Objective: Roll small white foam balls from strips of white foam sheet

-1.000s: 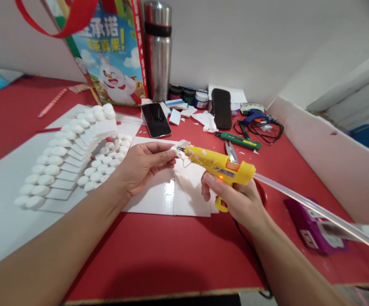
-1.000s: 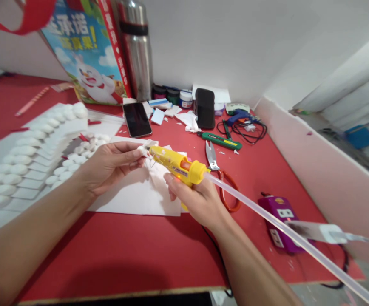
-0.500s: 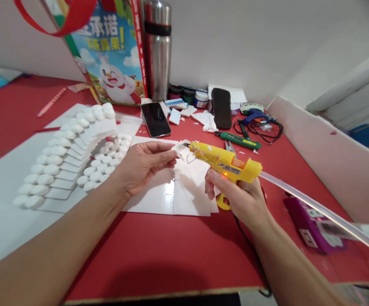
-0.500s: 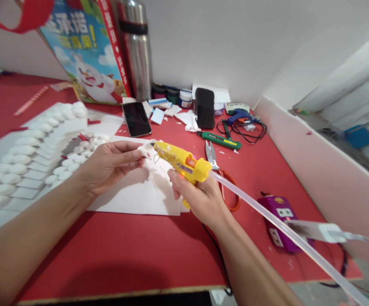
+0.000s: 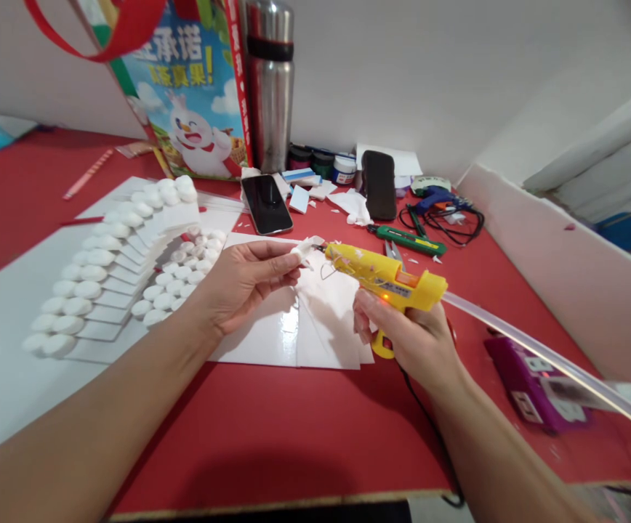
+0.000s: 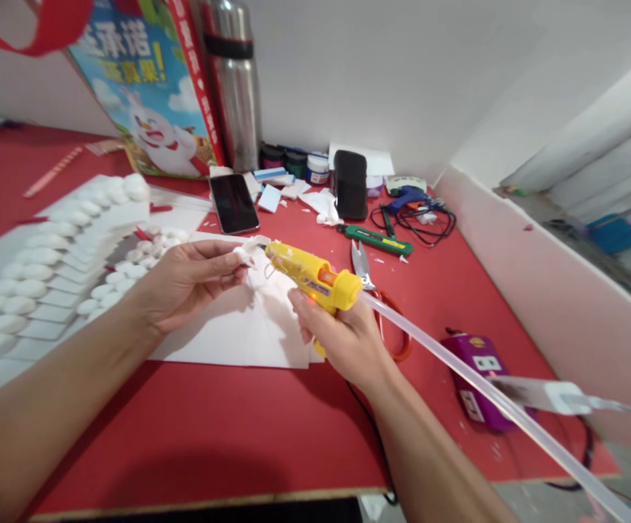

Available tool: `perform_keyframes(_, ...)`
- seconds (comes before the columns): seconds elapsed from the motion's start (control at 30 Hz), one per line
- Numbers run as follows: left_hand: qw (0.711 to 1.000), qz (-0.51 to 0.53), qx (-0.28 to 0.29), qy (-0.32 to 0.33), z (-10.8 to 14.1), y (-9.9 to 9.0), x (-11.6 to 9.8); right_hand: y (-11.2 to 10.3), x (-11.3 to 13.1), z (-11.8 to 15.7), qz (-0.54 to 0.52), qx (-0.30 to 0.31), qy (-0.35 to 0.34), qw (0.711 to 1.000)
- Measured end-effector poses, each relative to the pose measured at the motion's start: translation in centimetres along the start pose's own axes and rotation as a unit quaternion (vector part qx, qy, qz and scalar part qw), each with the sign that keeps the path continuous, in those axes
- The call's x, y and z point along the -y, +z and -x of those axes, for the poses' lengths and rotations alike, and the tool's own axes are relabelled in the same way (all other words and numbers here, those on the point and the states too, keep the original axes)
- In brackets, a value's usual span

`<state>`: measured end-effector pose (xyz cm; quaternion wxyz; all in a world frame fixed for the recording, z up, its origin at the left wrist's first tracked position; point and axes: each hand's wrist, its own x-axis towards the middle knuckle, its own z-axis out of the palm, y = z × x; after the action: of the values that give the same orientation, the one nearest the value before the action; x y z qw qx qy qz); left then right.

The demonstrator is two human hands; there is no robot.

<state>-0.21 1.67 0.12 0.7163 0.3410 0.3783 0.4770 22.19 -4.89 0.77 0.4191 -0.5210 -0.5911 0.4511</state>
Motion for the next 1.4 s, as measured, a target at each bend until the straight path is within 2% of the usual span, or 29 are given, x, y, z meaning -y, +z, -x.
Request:
perform_keyframes(0.17, 1.000, -0.015, -0.009, 0.013, -0.12, 0.01, 0.21, 0.01, 0.10, -0.09, -0.022, -0.026, -0.010, 0.999)
perform_keyframes(0.3, 0.996, -0.059, -0.043, 0.057, -0.19, 0.00, 0.63, 0.00, 0.18, 0.05, -0.059, -0.034, -0.023, 0.997)
perform_keyframes(0.5, 0.969, -0.201, -0.060, 0.132, 0.30, 0.19, 0.64, 0.05, -0.33, 0.26, 0.008, 0.002, 0.002, 1.000)
perform_keyframes(0.6, 0.957, -0.239, -0.059, 0.152, 0.61, 0.34, 0.46, 0.24, -0.41, 0.14, 0.024, 0.018, 0.010, 1.000)
perform_keyframes(1.07, 0.965, -0.214, -0.030, 0.147, 0.69, 0.23, 0.55, 0.36, -0.18, -0.08, 0.023, 0.028, 0.013, 0.999)
perform_keyframes(1.4, 0.970, -0.197, -0.031, 0.136, 0.58, 0.15, 0.72, 0.34, -0.28, 0.17, 0.020, 0.005, 0.032, 0.999)
